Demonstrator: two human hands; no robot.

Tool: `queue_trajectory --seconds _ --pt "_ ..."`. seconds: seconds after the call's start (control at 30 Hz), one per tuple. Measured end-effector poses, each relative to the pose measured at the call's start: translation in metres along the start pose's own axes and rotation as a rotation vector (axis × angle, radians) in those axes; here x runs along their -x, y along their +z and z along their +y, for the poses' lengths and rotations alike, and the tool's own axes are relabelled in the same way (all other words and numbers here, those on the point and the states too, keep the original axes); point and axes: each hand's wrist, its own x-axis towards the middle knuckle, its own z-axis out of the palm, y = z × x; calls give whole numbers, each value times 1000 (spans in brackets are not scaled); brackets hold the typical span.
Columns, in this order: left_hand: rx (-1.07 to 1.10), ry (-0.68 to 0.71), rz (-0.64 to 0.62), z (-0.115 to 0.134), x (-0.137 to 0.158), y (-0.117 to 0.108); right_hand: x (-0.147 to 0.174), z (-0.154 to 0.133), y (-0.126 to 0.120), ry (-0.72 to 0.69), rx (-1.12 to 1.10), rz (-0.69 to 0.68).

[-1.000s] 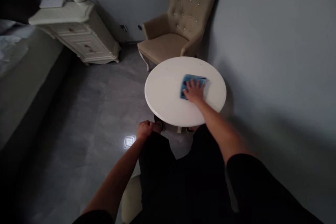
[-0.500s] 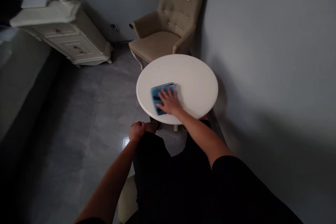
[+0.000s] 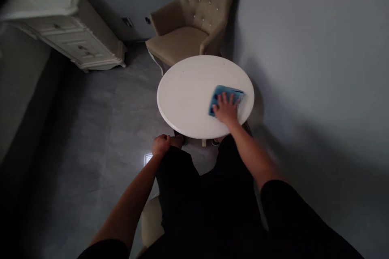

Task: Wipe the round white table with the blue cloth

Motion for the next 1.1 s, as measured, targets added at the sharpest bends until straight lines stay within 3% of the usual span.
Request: queue_trajectory --seconds 0.17,0.23,0.3,0.4,0.5,0.6,0.67,0.77,0.87,1.1 --pt "-26 -18 20 0 2 3 32 -167 6 -401 -116 -42" --pt "-24 -29 8 0 5 3 49 -202 8 -478 -125 -28" --pt "-18 -19 -21 2 7 2 63 -209 10 -535 -127 -22" --pt "-27 7 -31 7 7 3 72 -165 10 -569 -137 -32" --pt "-43 28 -1 12 5 4 75 -71 5 -508 -115 -63" --pt "-26 45 -3 13 3 2 79 35 -1 -257 -43 -60" --pt "-9 33 -16 13 4 -1 82 89 -1 -45 -23 -1" --pt "0 26 -22 11 4 -4 86 116 9 140 -40 65" --pt "-15 43 -20 11 4 -5 89 72 20 83 -35 83" --pt "-49 16 -8 6 3 -1 92 -123 16 -399 -94 -17"
